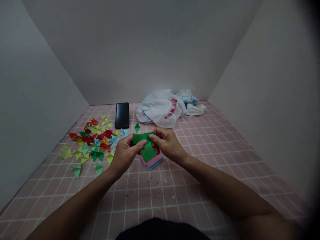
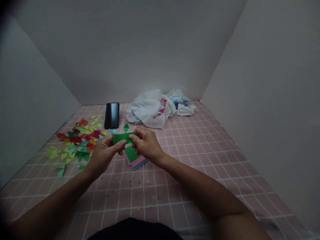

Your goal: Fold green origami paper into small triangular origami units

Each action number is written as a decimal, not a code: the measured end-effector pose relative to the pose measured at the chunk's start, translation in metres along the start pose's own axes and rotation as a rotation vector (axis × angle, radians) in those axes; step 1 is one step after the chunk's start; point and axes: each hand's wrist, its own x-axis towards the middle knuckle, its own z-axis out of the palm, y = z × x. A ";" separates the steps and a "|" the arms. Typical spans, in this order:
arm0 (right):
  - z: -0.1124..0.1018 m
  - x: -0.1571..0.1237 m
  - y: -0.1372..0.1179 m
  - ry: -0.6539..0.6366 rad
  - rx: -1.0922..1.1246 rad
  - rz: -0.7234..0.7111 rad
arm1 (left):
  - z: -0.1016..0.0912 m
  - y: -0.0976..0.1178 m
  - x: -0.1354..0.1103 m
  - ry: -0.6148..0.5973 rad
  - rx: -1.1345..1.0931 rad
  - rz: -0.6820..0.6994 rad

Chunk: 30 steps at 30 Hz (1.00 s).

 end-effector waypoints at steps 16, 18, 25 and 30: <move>0.006 -0.001 0.007 0.037 0.021 0.034 | -0.002 -0.010 0.004 0.066 0.032 0.031; 0.005 -0.001 0.008 0.013 -0.026 0.005 | -0.004 -0.008 0.008 0.053 0.019 -0.004; 0.003 0.002 0.009 -0.017 -0.016 0.032 | -0.008 -0.005 0.010 0.010 0.122 0.087; 0.005 0.004 0.013 -0.139 0.217 0.144 | -0.007 -0.010 0.007 0.061 0.212 0.161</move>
